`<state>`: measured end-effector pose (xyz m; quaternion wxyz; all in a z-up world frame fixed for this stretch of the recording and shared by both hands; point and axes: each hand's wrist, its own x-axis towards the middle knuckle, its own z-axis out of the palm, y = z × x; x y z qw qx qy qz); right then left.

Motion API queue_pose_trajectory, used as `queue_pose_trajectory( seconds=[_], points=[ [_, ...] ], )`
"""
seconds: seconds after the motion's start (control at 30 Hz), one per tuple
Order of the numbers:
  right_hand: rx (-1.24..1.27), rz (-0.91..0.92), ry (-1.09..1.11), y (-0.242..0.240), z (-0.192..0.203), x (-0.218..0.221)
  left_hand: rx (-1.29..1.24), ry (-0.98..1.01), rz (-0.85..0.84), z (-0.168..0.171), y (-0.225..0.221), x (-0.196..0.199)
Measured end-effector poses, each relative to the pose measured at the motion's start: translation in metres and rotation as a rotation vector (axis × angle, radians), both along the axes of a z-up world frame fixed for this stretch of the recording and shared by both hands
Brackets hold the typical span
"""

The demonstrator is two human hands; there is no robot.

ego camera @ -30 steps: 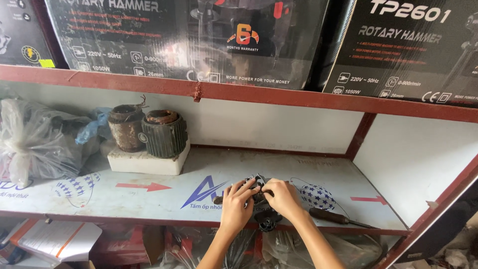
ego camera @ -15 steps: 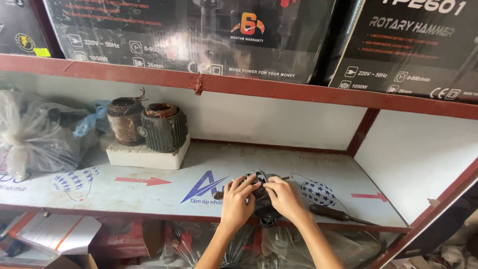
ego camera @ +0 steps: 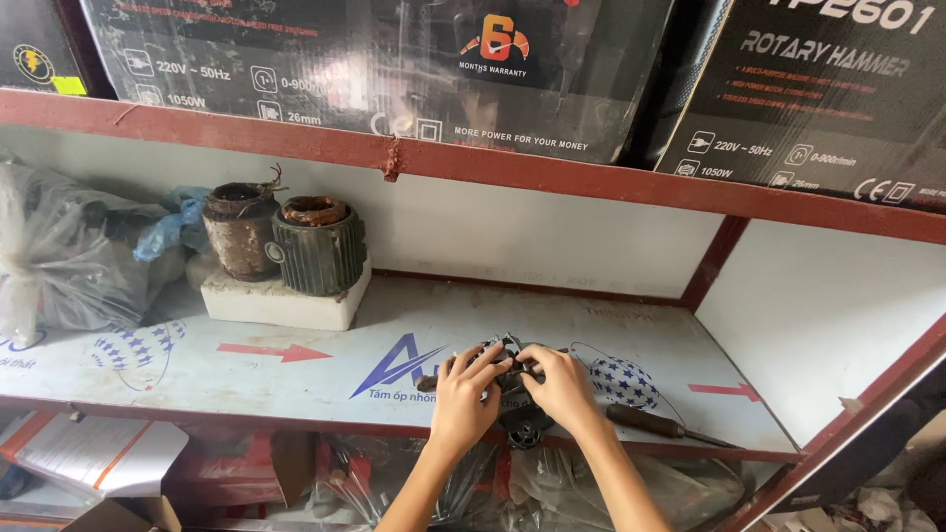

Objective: The person uses a screwdriver and a wrench to disassemble a motor component before moving to a different area to pack large light bulbs into cardboard boxes.

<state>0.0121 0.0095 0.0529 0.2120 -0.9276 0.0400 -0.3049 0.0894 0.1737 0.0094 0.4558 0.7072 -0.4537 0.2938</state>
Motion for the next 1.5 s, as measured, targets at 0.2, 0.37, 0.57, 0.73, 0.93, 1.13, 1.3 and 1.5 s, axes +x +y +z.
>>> queue_pose_trajectory(
  seconds=[0.2,0.37,0.57,0.73,0.93,1.13,1.3,1.5],
  points=[
    [-0.027,-0.021,0.035,-0.003,-0.006,0.007,-0.002,-0.007,0.012,-0.002,-0.001,0.002],
    [0.101,-0.001,0.007,-0.002,-0.006,0.001,0.007,-0.016,0.016,-0.004,-0.001,0.002],
    [-0.045,-0.012,-0.047,-0.003,-0.010,0.004,0.019,-0.017,0.016,-0.003,0.000,0.002],
    [0.063,-0.003,-0.062,0.000,-0.008,-0.004,0.032,-0.012,0.016,-0.006,-0.001,0.001],
    [-0.018,-0.027,-0.053,0.003,-0.004,-0.001,0.035,-0.008,0.017,-0.005,0.002,0.001],
    [0.078,-0.087,0.008,0.006,-0.005,-0.004,0.026,-0.021,0.014,-0.004,0.000,0.002],
    [0.006,-0.078,0.012,0.003,-0.006,-0.001,0.027,-0.032,0.023,-0.005,0.000,0.003],
    [-0.004,-0.063,0.035,0.004,-0.004,0.001,0.024,-0.007,0.012,-0.004,0.001,0.002]
  ],
)
